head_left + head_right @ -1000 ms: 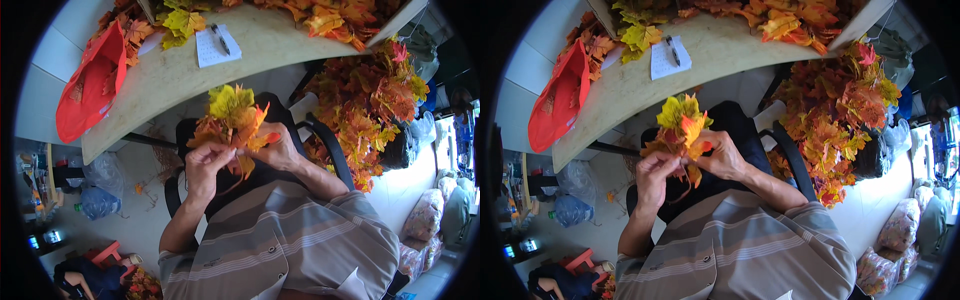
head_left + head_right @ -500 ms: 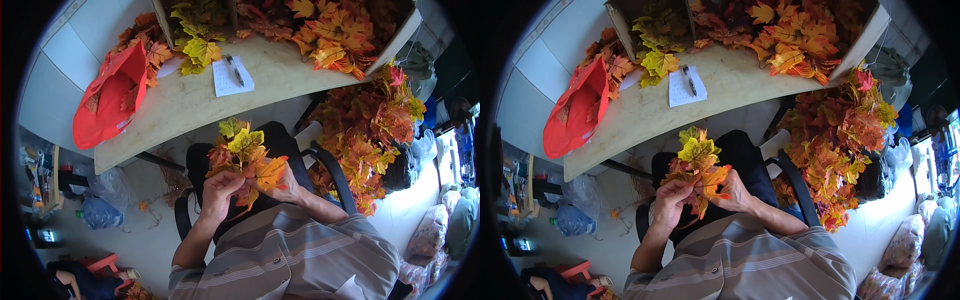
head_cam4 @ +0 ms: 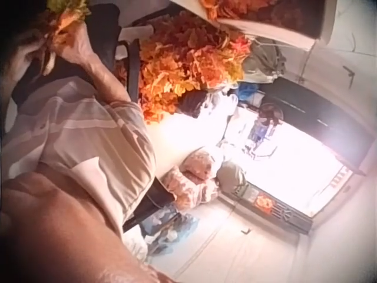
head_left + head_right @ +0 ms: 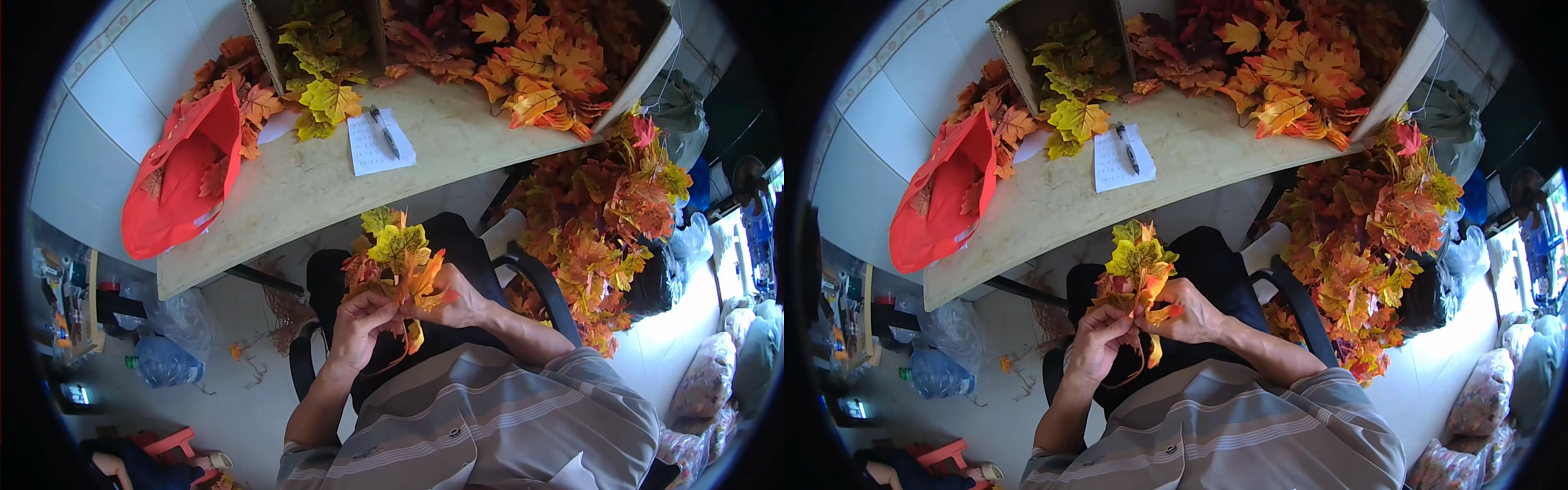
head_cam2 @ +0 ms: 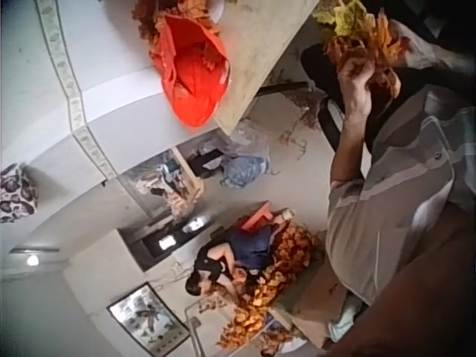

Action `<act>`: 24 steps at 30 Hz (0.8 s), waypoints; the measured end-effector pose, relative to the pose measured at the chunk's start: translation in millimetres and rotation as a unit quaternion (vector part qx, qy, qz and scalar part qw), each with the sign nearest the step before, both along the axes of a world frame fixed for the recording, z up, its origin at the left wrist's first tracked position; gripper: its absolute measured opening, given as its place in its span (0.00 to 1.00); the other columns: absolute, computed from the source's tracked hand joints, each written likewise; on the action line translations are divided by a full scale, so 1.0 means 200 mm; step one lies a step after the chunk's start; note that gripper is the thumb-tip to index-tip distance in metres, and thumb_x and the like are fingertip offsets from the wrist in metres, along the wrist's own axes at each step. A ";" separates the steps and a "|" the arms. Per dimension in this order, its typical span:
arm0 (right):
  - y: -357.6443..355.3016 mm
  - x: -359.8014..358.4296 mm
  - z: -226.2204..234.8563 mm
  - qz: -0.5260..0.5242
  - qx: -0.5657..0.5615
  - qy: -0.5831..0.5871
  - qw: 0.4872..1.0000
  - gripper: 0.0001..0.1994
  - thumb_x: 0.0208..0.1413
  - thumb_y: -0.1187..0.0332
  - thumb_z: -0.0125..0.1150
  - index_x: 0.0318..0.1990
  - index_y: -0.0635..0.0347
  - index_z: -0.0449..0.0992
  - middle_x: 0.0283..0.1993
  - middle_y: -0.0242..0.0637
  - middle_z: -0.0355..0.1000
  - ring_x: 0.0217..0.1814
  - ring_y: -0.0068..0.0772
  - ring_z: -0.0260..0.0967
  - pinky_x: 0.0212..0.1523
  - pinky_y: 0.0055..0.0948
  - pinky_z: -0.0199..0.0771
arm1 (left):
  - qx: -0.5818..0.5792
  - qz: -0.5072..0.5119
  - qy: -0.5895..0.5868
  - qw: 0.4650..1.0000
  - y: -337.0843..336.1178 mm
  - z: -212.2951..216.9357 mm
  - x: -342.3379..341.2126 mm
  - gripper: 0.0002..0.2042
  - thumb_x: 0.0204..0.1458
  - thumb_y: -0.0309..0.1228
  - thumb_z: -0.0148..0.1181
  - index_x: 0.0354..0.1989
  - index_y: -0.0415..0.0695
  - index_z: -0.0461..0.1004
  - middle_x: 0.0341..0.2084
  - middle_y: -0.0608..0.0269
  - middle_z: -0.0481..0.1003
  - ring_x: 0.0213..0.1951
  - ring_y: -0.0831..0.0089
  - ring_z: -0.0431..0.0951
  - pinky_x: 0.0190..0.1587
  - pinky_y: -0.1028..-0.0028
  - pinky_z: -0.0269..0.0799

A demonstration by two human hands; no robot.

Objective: Assembling artificial maple leaves onto a branch structure.

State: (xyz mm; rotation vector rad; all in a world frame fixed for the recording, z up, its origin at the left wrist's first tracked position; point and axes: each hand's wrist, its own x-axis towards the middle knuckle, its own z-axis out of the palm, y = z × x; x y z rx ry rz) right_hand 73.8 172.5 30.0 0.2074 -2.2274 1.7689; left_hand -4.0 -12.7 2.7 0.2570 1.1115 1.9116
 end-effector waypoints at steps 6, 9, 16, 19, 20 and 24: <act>-0.01 0.01 -0.12 -0.060 0.023 -0.012 0.998 0.09 0.40 0.73 0.64 0.30 0.67 0.76 0.25 0.44 0.73 0.25 0.41 0.72 0.27 0.31 0.70 | -0.008 0.026 -0.056 0.998 0.02 -0.04 0.02 0.04 0.55 0.26 0.57 0.35 0.37 0.74 0.27 0.58 0.78 0.26 0.74 0.79 0.33 0.76 0.76; -0.04 0.02 -0.16 -0.131 -0.057 0.006 0.990 0.09 0.41 0.74 0.63 0.32 0.68 0.76 0.32 0.47 0.75 0.30 0.41 0.74 0.31 0.31 0.72 | -0.058 0.013 0.014 0.998 0.04 -0.02 0.04 0.04 0.54 0.24 0.60 0.36 0.37 0.74 0.27 0.60 0.78 0.28 0.76 0.79 0.33 0.77 0.76; 0.04 0.04 -0.17 -0.200 -0.002 -0.002 0.980 0.09 0.41 0.74 0.63 0.32 0.68 0.76 0.29 0.44 0.75 0.28 0.37 0.74 0.31 0.30 0.72 | -0.111 0.112 0.189 0.969 0.10 0.02 0.10 0.08 0.48 0.23 0.66 0.34 0.35 0.74 0.25 0.62 0.77 0.29 0.78 0.78 0.33 0.80 0.74; 0.02 0.03 -0.17 -0.212 -0.045 -0.010 0.976 0.08 0.41 0.75 0.63 0.32 0.68 0.76 0.28 0.43 0.75 0.26 0.36 0.74 0.29 0.29 0.71 | -0.148 0.129 0.362 0.911 0.09 0.00 0.12 0.08 0.47 0.22 0.66 0.32 0.35 0.73 0.25 0.61 0.77 0.28 0.78 0.78 0.32 0.80 0.73; 0.01 0.03 -0.14 -0.209 -0.055 -0.012 0.976 0.08 0.42 0.75 0.63 0.32 0.67 0.76 0.28 0.42 0.75 0.26 0.35 0.74 0.28 0.28 0.71 | -0.189 0.113 0.469 0.855 0.09 -0.01 0.13 0.07 0.47 0.21 0.65 0.32 0.35 0.73 0.26 0.60 0.77 0.27 0.78 0.78 0.32 0.80 0.73; -0.03 0.01 -0.23 -0.200 -0.044 0.019 0.979 0.08 0.42 0.75 0.63 0.32 0.67 0.76 0.28 0.43 0.75 0.26 0.32 0.74 0.27 0.27 0.71 | -0.191 0.126 0.485 0.844 0.10 -0.01 0.16 0.07 0.46 0.22 0.66 0.30 0.34 0.74 0.25 0.60 0.77 0.25 0.78 0.78 0.31 0.79 0.73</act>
